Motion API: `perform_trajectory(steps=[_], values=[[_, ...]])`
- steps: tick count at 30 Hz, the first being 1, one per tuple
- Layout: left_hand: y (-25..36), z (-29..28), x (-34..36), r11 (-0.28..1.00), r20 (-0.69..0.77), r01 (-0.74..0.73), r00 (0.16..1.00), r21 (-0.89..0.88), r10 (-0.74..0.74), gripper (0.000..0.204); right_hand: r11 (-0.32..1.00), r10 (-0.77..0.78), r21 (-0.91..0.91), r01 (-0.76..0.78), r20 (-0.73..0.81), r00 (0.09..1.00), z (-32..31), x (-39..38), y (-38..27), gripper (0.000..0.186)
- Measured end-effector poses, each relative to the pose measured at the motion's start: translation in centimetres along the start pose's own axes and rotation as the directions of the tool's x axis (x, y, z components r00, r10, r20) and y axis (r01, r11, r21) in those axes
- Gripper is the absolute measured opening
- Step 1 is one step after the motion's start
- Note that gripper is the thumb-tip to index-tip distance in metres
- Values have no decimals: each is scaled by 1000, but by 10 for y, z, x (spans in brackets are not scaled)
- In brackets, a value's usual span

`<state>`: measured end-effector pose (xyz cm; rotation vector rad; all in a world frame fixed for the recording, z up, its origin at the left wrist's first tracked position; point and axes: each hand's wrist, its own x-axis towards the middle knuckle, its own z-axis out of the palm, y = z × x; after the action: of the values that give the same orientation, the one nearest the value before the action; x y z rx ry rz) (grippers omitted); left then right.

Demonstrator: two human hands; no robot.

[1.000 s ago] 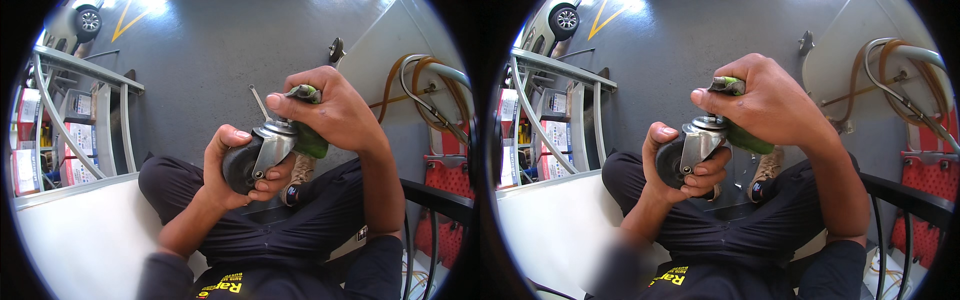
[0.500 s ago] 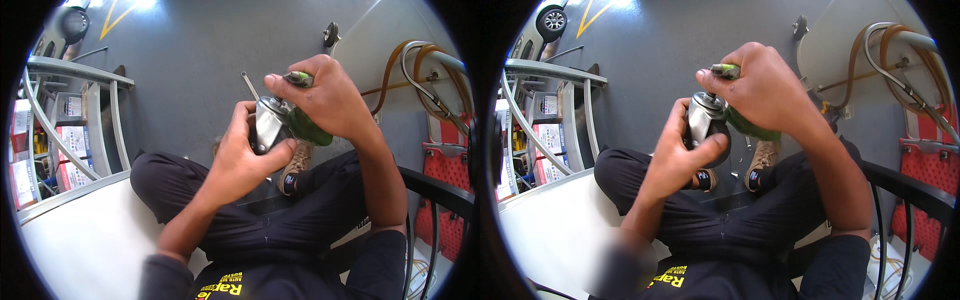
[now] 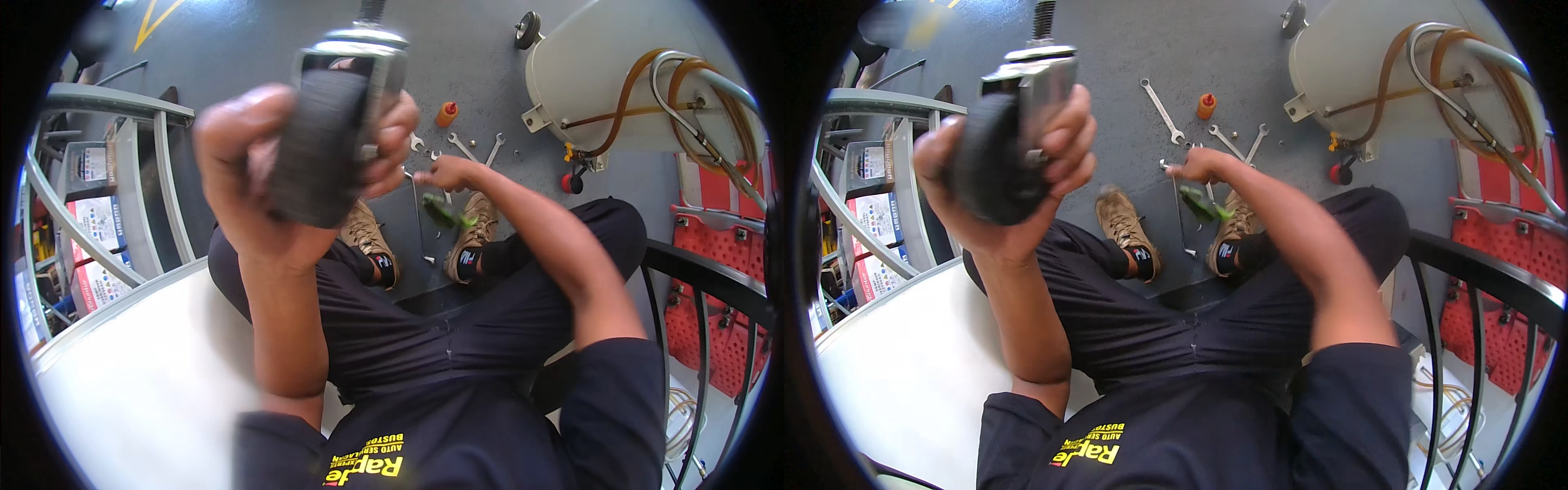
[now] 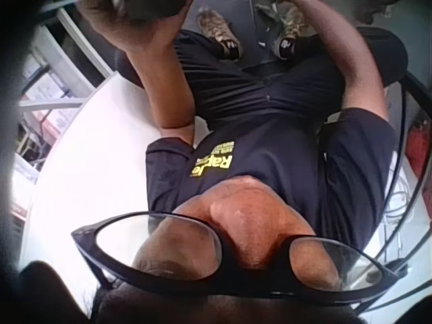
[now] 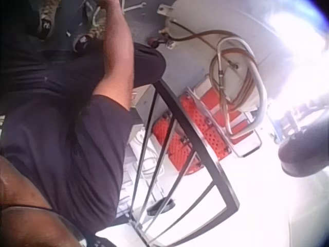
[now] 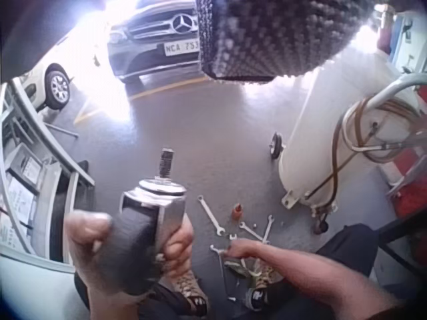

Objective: The person sits on the floor and uses a wrench to loosen a bolt on a mechanical part. They then disassemble the part, apply a liquid from a bottle, and reassemble the components.

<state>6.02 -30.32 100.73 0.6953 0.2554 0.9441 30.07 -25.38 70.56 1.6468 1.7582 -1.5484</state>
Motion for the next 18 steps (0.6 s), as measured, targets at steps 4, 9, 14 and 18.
perform_trajectory(steps=[4,9,14,18], values=[[-1,-20,7,945,75,-32,995,-325,59,79,214,442,976,47,-140,886,13,120,51,75],[3,-51,15,965,-66,32,996,-261,-51,85,-484,374,875,22,184,909,-10,194,43,95],[-13,-66,28,967,-219,-8,975,-253,-49,94,-633,226,773,-39,232,946,-57,222,38,85],[11,-36,40,983,-262,181,948,-16,-178,77,-638,220,769,30,145,965,-82,227,45,60]])
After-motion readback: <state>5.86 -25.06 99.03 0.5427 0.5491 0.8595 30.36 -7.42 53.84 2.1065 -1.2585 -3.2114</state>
